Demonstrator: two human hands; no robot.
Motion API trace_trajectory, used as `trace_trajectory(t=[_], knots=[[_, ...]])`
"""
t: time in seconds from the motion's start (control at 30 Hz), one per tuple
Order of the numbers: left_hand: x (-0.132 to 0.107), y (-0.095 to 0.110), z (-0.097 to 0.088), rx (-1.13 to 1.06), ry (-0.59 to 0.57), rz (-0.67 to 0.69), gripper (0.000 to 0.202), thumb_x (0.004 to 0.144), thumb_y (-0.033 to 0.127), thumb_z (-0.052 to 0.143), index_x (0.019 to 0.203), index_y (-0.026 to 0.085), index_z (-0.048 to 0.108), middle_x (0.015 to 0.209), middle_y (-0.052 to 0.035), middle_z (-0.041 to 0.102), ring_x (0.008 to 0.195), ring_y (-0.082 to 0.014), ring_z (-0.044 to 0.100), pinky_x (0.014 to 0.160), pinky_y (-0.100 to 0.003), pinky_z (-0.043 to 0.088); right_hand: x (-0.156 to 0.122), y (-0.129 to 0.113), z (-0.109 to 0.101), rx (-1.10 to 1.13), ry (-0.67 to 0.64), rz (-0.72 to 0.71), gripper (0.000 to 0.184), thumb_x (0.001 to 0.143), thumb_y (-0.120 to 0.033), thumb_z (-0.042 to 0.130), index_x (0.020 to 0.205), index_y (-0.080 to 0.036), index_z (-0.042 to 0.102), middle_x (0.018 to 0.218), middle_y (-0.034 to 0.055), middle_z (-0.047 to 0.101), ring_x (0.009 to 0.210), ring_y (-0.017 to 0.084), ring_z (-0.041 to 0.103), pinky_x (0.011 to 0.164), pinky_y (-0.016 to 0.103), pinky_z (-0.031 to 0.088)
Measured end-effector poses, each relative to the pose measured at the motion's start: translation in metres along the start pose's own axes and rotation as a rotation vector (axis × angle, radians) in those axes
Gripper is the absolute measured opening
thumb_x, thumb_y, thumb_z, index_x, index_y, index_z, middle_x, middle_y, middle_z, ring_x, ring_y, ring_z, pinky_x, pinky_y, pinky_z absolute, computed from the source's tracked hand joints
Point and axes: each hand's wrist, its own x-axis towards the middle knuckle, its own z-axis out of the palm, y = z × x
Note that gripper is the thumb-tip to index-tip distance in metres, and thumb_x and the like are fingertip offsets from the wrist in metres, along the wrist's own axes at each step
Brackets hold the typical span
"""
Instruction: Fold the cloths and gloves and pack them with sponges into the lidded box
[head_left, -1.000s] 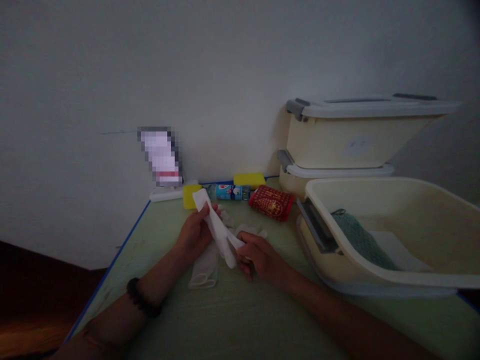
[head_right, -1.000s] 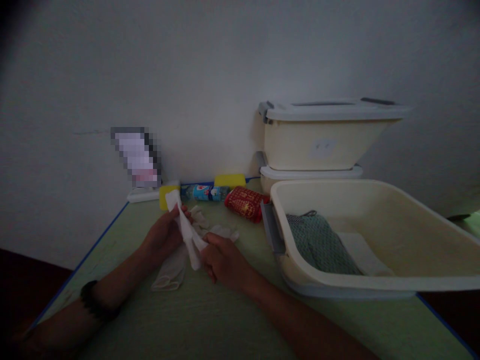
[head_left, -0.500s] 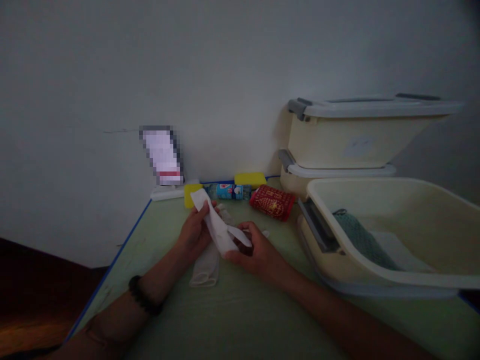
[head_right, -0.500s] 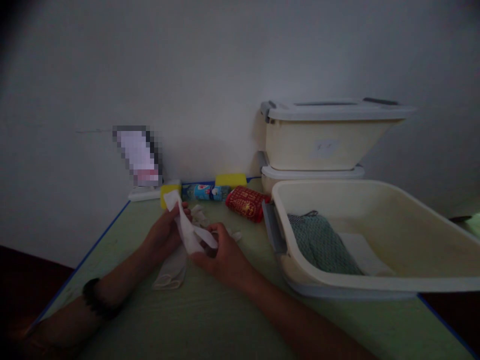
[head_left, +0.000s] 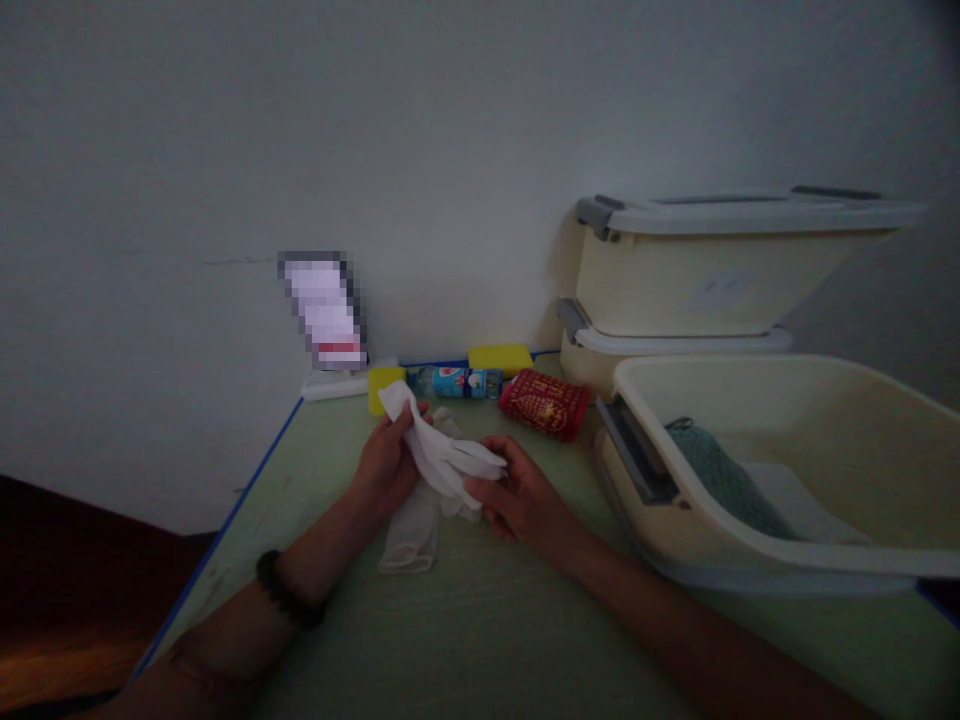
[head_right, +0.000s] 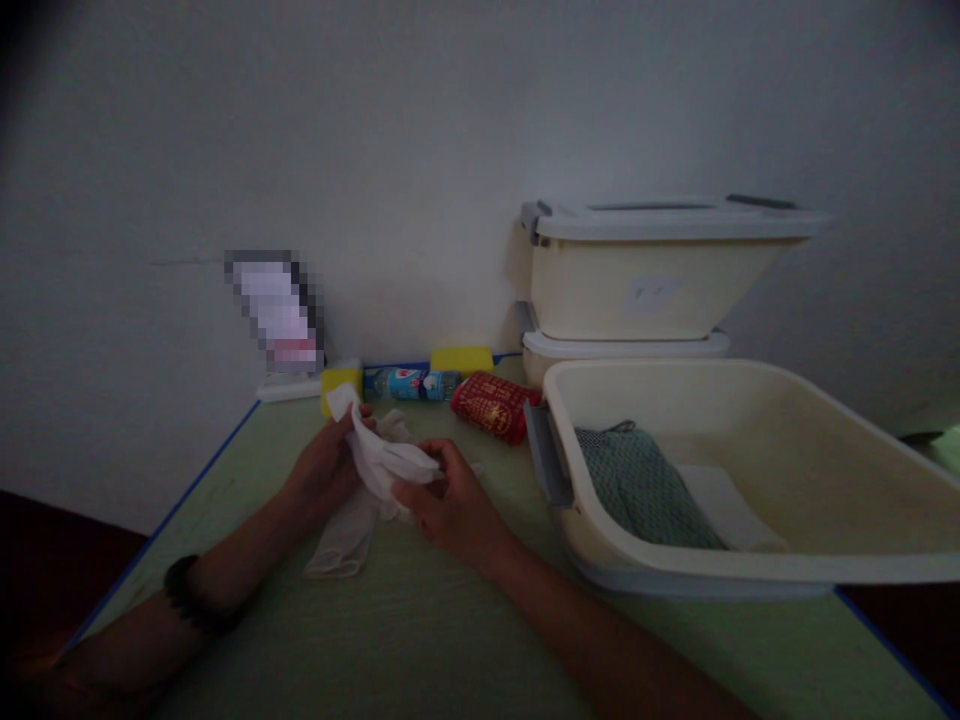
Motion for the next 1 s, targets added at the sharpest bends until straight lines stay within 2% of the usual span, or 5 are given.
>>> trace_trajectory(t=[0.2, 0.4, 0.6, 0.77, 1.0], knots=[[0.000, 0.000, -0.001, 0.012, -0.028, -0.010, 0.012, 0.083, 0.015, 0.047, 0.078, 0.013, 0.057, 0.055, 0.0001, 0.057, 0.046, -0.0087, 0.054, 0.046, -0.018, 0.048, 0.000, 0.000, -0.002, 0.027, 0.014, -0.003, 0.033, 0.068, -0.030, 0.062, 0.091, -0.022, 0.040, 0.071, -0.0075, 0.052, 0.032, 0.000, 0.039, 0.026, 0.012, 0.024], [0.001, 0.000, -0.003, 0.007, -0.006, 0.015, 0.009, 0.081, 0.015, 0.051, 0.077, 0.012, 0.058, 0.055, 0.0003, 0.058, 0.045, -0.0087, 0.054, 0.046, -0.019, 0.049, 0.002, -0.001, -0.006, 0.058, -0.009, -0.017, 0.043, 0.072, -0.033, 0.059, 0.108, -0.021, 0.040, 0.055, -0.0080, 0.056, 0.027, 0.002, 0.036, 0.027, 0.012, 0.023], [0.001, 0.001, -0.002, -0.009, 0.000, 0.011, 0.014, 0.084, 0.015, 0.047, 0.075, 0.012, 0.057, 0.054, 0.0004, 0.056, 0.045, -0.0080, 0.054, 0.046, -0.018, 0.048, 0.001, 0.000, -0.002, -0.016, 0.009, -0.076, 0.025, 0.077, -0.038, 0.051, 0.093, -0.018, 0.051, 0.051, -0.0089, 0.046, 0.029, 0.002, 0.036, 0.026, 0.012, 0.029], [0.001, 0.001, -0.001, 0.006, -0.005, 0.020, 0.015, 0.084, 0.014, 0.045, 0.075, 0.012, 0.056, 0.053, 0.0012, 0.055, 0.044, -0.0081, 0.053, 0.047, -0.018, 0.047, -0.004, 0.005, 0.003, -0.135, 0.086, -0.138, 0.048, 0.074, -0.033, 0.058, 0.118, -0.030, 0.040, 0.077, -0.0047, 0.055, 0.030, 0.001, 0.042, 0.025, 0.012, 0.033], [0.000, 0.002, -0.001, -0.005, -0.007, 0.000, 0.014, 0.085, 0.016, 0.045, 0.076, 0.012, 0.055, 0.053, 0.0014, 0.054, 0.043, -0.0075, 0.052, 0.045, -0.017, 0.046, -0.009, 0.005, 0.005, -0.198, 0.074, -0.155, 0.040, 0.081, -0.037, 0.050, 0.119, -0.028, 0.043, 0.066, -0.0038, 0.061, 0.029, 0.004, 0.048, 0.026, 0.012, 0.034]])
